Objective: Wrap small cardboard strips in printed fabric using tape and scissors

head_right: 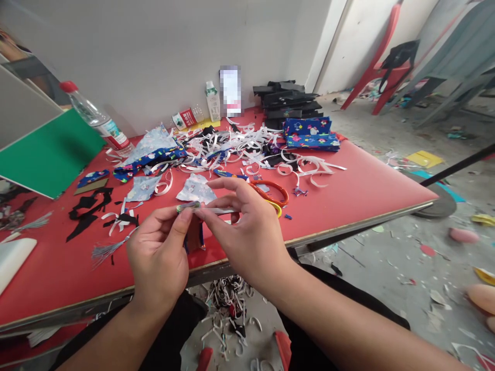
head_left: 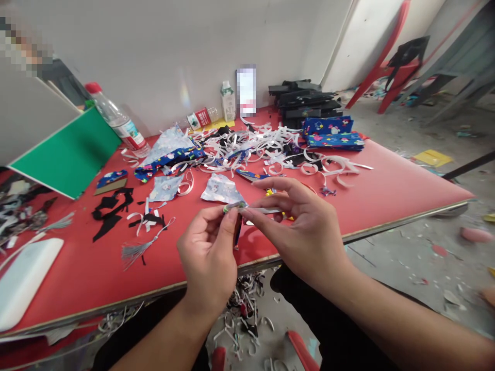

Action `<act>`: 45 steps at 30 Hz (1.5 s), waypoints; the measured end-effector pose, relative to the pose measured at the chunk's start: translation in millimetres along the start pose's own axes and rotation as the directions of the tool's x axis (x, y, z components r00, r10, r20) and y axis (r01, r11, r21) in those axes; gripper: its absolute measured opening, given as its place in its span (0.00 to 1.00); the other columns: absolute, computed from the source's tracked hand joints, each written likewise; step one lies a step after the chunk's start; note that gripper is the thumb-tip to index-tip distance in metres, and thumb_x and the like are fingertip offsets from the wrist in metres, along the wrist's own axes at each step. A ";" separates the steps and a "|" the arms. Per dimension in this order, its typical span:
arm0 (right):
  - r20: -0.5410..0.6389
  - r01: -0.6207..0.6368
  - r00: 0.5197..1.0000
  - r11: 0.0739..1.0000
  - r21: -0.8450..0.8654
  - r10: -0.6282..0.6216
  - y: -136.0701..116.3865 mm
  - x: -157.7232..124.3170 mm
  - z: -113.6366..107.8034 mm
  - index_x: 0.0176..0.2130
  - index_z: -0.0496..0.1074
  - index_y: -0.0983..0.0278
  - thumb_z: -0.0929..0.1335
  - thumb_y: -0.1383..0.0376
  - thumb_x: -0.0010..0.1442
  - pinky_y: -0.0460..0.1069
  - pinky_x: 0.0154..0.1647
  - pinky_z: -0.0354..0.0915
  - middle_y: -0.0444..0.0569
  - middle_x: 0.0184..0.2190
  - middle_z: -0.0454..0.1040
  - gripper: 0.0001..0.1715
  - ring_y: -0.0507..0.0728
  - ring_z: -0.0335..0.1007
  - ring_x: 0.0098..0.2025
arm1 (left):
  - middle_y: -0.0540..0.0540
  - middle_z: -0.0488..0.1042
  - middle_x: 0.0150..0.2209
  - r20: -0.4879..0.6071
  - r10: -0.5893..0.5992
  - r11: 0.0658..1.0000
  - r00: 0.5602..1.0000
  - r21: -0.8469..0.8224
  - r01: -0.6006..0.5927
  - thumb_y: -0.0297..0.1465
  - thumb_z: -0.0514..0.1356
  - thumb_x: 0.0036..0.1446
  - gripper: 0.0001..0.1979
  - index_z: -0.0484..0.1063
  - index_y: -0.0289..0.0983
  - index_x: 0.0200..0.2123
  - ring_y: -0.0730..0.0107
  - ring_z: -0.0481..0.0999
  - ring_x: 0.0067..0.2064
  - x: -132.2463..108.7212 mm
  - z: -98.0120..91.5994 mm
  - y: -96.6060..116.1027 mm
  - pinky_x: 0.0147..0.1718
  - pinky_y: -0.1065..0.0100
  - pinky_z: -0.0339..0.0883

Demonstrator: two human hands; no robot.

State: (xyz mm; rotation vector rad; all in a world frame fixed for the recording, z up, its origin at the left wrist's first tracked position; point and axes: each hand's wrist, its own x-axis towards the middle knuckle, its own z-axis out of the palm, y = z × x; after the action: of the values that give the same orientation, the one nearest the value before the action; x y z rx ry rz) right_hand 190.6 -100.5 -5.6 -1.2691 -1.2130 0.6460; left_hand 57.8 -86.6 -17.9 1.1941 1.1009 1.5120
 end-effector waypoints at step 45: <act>0.364 0.652 0.725 0.414 -0.634 -0.584 5.2 4.2 -10.7 0.37 0.79 0.60 0.69 0.67 0.71 0.57 0.38 0.60 0.49 0.34 0.82 0.09 0.59 0.69 0.34 | 0.48 0.79 0.26 0.225 -0.012 0.928 0.974 0.364 -0.073 0.40 0.66 0.65 0.11 0.81 0.38 0.35 0.72 0.74 0.25 12.1 -14.6 14.3 0.23 0.72 0.66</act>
State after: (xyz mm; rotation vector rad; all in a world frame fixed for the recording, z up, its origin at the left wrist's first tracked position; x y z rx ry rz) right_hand 203.0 -99.3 -7.7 -1.2618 -1.9964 -0.4341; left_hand 40.1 -79.5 -3.8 1.6046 1.2515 1.1835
